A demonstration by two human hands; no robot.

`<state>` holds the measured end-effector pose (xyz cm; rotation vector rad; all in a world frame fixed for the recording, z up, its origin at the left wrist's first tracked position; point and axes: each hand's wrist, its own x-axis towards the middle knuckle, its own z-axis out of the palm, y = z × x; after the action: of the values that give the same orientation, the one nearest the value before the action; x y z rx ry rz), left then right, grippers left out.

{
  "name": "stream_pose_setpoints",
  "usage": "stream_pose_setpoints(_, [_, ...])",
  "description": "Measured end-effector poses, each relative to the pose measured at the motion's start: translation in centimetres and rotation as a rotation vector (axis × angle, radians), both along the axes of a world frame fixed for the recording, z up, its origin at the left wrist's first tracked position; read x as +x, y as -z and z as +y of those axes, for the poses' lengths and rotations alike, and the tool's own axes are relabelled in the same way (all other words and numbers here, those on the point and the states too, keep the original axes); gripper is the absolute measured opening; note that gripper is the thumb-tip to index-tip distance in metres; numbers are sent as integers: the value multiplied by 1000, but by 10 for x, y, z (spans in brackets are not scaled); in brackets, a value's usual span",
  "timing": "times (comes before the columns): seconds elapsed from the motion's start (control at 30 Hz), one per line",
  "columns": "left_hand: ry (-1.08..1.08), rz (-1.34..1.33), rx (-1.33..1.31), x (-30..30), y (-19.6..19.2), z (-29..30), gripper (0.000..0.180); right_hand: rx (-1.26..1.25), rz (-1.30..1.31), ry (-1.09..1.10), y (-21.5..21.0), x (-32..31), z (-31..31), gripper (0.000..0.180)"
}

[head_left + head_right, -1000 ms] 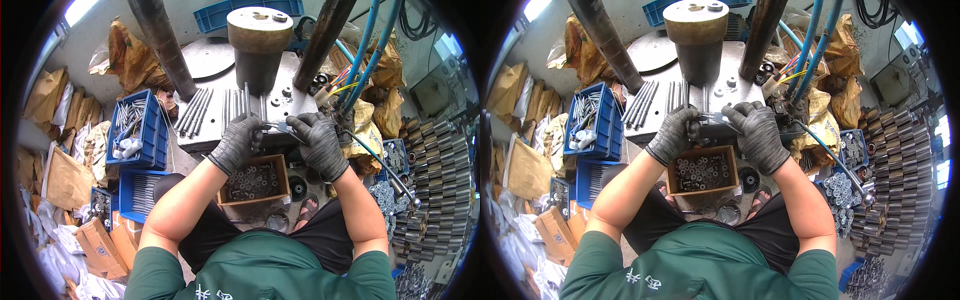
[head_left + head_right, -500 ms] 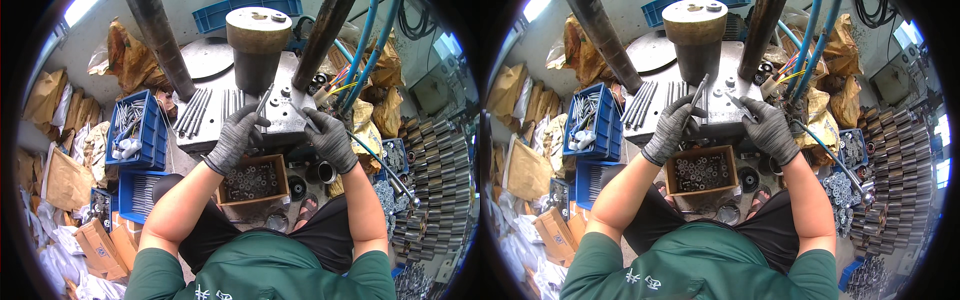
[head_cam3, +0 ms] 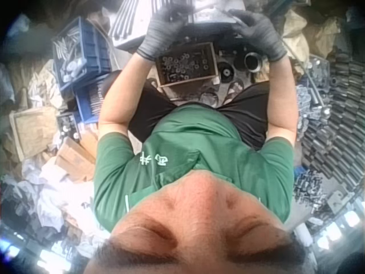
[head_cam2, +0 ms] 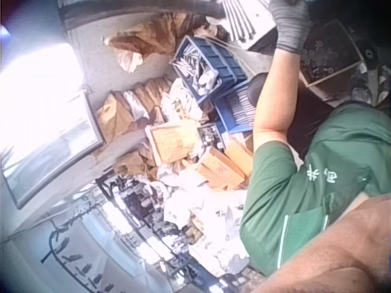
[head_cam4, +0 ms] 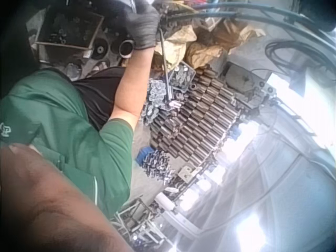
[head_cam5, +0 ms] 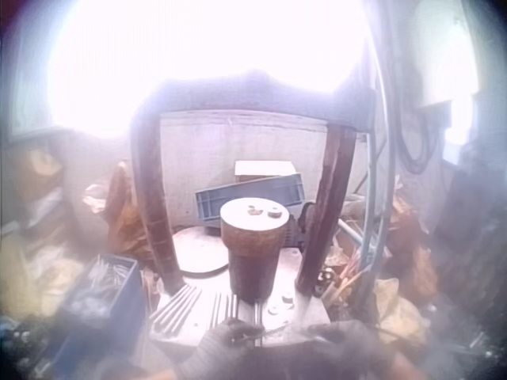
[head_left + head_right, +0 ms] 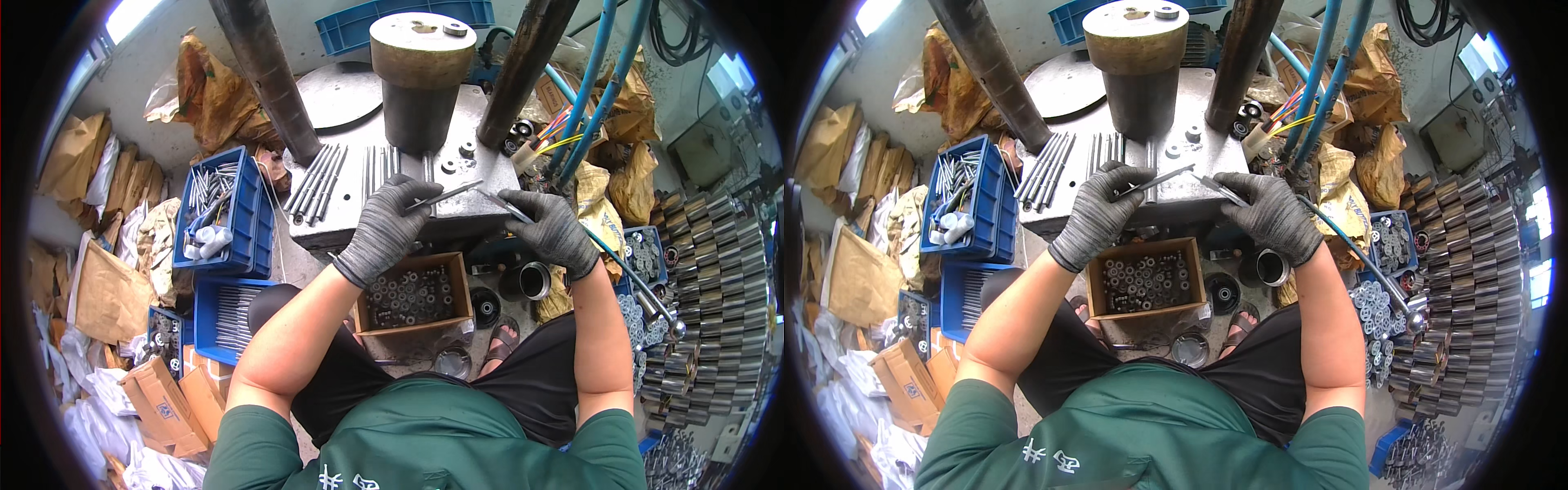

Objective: Using digital calipers to measure and inspect the dimensions of metal rods at an industrial workbench.

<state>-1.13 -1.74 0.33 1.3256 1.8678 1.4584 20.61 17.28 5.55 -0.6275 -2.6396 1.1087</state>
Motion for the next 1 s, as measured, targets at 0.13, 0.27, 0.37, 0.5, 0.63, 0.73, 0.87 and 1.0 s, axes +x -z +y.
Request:
stream_pose_setpoints(0.13, [112,-171,50,3,3,-4,30,-50,-72,-69,-5,1,-5,43])
stream_pose_setpoints(0.27, [262,-551,-79,2,1,-7,29,-225,-60,-134,0,1,-11,46])
stream_pose_setpoints(0.37, [293,-572,-87,2,-1,-5,33,-286,-130,-140,-5,-2,-16,48])
stream_pose_setpoints(0.5, [299,-691,-121,3,5,-3,34,-200,-45,-284,-4,-3,-17,51])
stream_pose_setpoints(0.63, [384,-912,-150,-2,5,-4,37,-261,-138,-232,-6,-4,-19,52])
stream_pose_setpoints(0.73, [454,-1077,-121,0,2,-6,40,-277,3,-250,7,-4,-16,50])
stream_pose_setpoints(0.87, [394,-1192,-155,5,-11,-5,41,-335,29,-255,25,-1,-12,53])
stream_pose_setpoints(1.0, [453,-1207,-120,0,-17,-11,44,-798,-20,-273,9,-2,-26,57])
